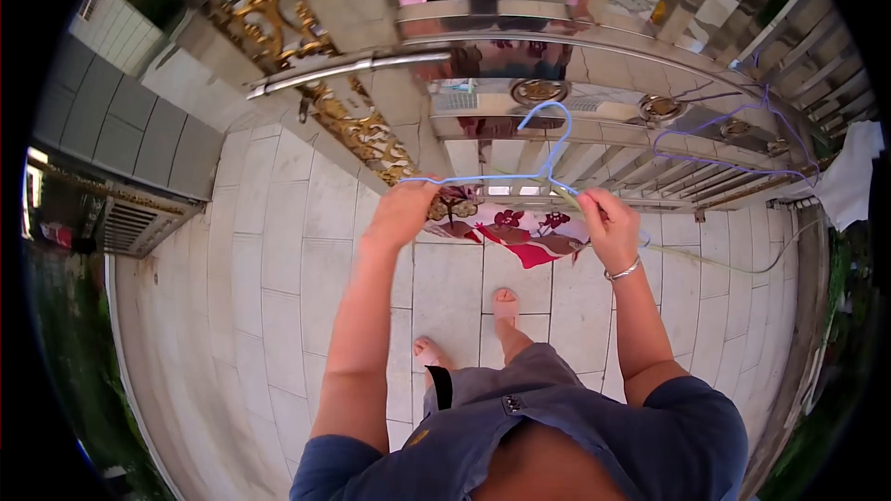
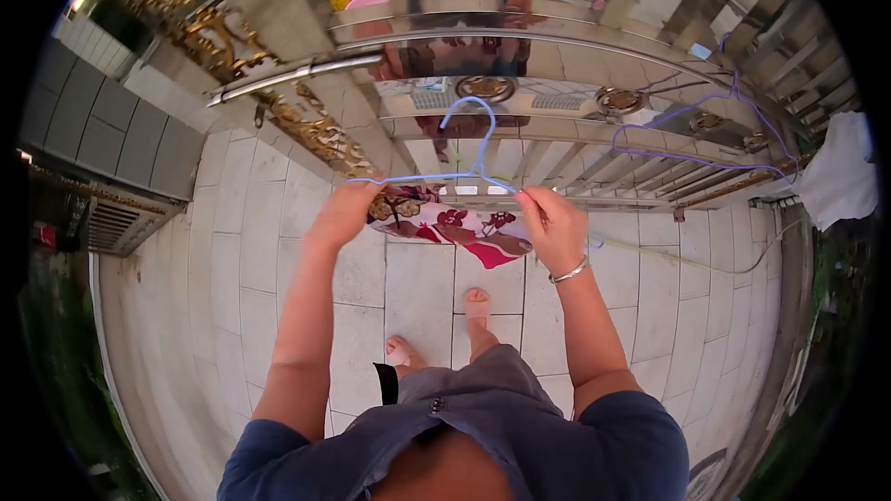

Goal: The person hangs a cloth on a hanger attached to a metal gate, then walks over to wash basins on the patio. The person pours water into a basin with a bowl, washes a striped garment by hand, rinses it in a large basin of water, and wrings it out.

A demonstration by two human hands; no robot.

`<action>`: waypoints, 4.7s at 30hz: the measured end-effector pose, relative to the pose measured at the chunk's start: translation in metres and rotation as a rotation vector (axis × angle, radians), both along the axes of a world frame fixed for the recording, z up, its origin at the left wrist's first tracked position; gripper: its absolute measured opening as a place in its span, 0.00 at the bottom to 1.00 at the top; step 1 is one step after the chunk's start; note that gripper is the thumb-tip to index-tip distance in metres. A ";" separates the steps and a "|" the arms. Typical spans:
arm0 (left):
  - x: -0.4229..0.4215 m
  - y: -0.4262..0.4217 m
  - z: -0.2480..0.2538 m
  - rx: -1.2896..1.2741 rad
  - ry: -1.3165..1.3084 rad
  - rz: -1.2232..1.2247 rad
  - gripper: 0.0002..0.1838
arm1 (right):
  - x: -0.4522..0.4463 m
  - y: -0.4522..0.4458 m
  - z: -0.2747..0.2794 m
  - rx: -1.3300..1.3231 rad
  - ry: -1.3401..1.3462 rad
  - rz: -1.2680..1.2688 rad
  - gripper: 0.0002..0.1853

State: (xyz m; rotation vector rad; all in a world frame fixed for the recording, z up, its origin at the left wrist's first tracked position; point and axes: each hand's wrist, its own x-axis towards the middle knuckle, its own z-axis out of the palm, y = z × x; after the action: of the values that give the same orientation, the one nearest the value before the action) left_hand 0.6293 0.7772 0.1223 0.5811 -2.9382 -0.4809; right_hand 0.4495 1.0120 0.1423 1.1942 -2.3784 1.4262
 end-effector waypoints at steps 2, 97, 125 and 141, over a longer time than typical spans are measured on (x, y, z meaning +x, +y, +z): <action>0.041 -0.011 0.015 -0.028 0.097 -0.031 0.15 | 0.023 -0.012 0.023 -0.010 0.038 0.065 0.08; 1.457 -0.959 0.211 -0.913 0.791 0.971 0.05 | 1.364 -1.210 0.194 -0.329 0.834 1.001 0.42; 1.396 -1.379 0.354 0.397 1.027 0.383 0.37 | 1.263 -1.542 0.442 -0.248 0.882 -0.015 0.21; 1.373 -1.395 0.372 0.350 1.060 0.212 0.32 | 1.224 -1.560 0.470 -0.439 0.999 0.430 0.21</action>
State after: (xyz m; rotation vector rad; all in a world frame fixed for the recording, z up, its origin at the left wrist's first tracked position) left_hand 2.0021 -0.6182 0.4944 0.4514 -1.7843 -0.9237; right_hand 1.6738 -0.5478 0.6124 1.7594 -1.1308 0.9629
